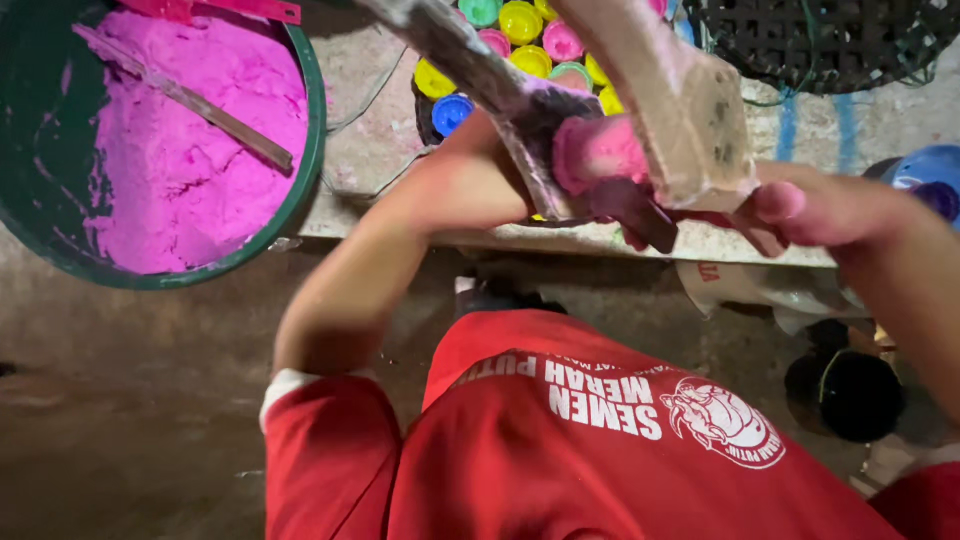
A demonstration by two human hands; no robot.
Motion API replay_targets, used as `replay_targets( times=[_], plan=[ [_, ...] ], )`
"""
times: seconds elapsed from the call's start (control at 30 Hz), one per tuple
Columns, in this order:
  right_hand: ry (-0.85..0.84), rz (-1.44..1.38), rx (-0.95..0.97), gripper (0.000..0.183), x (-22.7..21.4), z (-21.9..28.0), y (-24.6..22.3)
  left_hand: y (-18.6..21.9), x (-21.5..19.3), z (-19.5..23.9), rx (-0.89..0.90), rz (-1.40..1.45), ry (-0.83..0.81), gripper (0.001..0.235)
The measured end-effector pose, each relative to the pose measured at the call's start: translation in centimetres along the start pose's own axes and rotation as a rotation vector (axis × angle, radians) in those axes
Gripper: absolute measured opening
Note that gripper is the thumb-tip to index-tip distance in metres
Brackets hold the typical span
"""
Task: The person scoops pink paste from a green basin using a wooden tool and fills small colorful plastic molds arranged in a woven tray. The person repeatedly packs the paste into each mold and smooths the surface, then places filled molds into a larger green basin.
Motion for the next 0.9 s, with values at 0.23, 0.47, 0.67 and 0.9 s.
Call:
replay_targets(
  times=[0.23,0.47,0.67,0.9],
  plan=[
    [-0.062,-0.407,0.462,0.093,0.1,0.5,15.1,-1.2,-2.6,-1.1,0.641,1.198,0.154,0.074],
    [0.14,-0.328,0.77,0.085,-5.2,3.0,19.5,-12.3,-1.5,-4.1,0.697,1.41,0.321,0.034],
    [0.271,-0.184,0.895,0.087,-5.5,0.8,19.1,-16.2,-3.4,-5.0,0.721,1.575,0.423,0.03],
    [0.357,-0.053,0.816,0.083,-3.9,-2.6,17.8,-19.0,-3.7,-4.1,0.727,1.756,0.384,0.031]
  ],
)
Point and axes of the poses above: each hand's wrist, its own z-axis away from the middle knuckle, its own x-axis out of the palm, y = z × x, the point moved 10 cm from there along -z, towards the middle knuckle, and after that the axes turned 13 degrees about x, right-handed, at the moved point
